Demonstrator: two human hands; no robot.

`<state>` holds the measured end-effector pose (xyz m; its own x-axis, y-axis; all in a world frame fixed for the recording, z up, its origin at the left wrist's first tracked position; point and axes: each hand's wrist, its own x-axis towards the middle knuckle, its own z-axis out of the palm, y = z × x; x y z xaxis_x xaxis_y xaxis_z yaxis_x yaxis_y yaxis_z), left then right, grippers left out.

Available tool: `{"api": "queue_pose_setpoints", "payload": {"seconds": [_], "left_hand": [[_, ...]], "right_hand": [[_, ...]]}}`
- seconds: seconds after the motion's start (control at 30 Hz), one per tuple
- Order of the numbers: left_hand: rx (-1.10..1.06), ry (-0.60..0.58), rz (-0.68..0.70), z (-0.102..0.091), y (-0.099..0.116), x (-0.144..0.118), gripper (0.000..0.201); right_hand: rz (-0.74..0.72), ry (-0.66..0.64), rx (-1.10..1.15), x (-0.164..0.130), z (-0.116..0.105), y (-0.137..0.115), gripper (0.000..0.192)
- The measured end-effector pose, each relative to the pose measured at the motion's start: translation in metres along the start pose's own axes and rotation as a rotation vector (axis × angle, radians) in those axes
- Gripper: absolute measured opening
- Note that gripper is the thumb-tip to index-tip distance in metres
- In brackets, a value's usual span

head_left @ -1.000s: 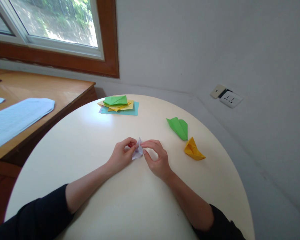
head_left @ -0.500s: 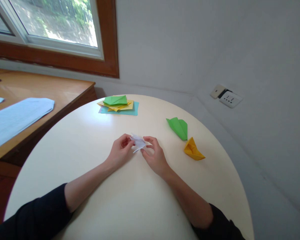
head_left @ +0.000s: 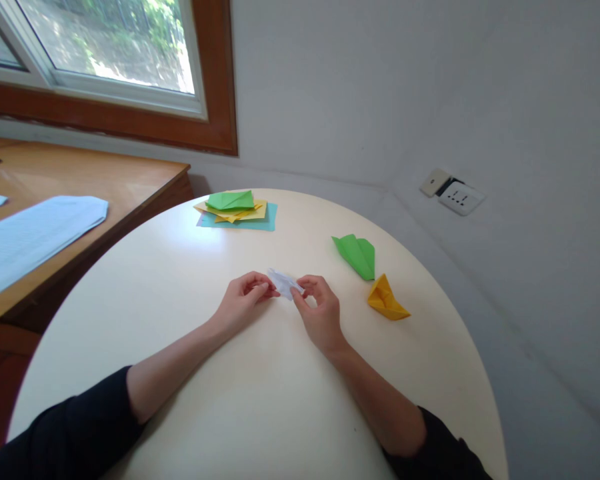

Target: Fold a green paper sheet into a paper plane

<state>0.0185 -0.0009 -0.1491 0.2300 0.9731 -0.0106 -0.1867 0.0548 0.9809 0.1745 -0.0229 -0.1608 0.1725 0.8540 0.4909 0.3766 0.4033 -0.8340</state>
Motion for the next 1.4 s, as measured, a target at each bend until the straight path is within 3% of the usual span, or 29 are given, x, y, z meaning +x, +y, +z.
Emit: {"api": "queue_pose_setpoints", "payload": {"seconds": [0.17, 0.3, 0.5, 0.77, 1.17, 1.4], "left_hand": [[0.232, -0.101, 0.01, 0.002, 0.002, -0.003, 0.025], [0.274, -0.165, 0.038, 0.004, 0.003, -0.004, 0.024], [0.234, -0.154, 0.047, 0.003, 0.001, -0.002, 0.028], [0.196, -0.098, 0.011, 0.003, 0.005, -0.003, 0.029], [0.117, -0.186, 0.086, 0.003, 0.003, -0.003, 0.035], [0.165, -0.175, 0.119, 0.002, 0.0, -0.003, 0.03]], "right_hand": [[-0.026, 0.021, -0.007, -0.001, 0.001, 0.002, 0.008], [-0.088, -0.022, -0.018, -0.001, 0.0, 0.001, 0.008], [-0.259, -0.127, 0.004, 0.001, -0.004, -0.007, 0.012], [-0.28, -0.146, -0.004, 0.001, -0.004, -0.007, 0.019], [-0.367, -0.185, -0.071, 0.001, -0.003, -0.01, 0.019], [-0.186, -0.136, -0.03, -0.001, 0.0, -0.005, 0.016]]}}
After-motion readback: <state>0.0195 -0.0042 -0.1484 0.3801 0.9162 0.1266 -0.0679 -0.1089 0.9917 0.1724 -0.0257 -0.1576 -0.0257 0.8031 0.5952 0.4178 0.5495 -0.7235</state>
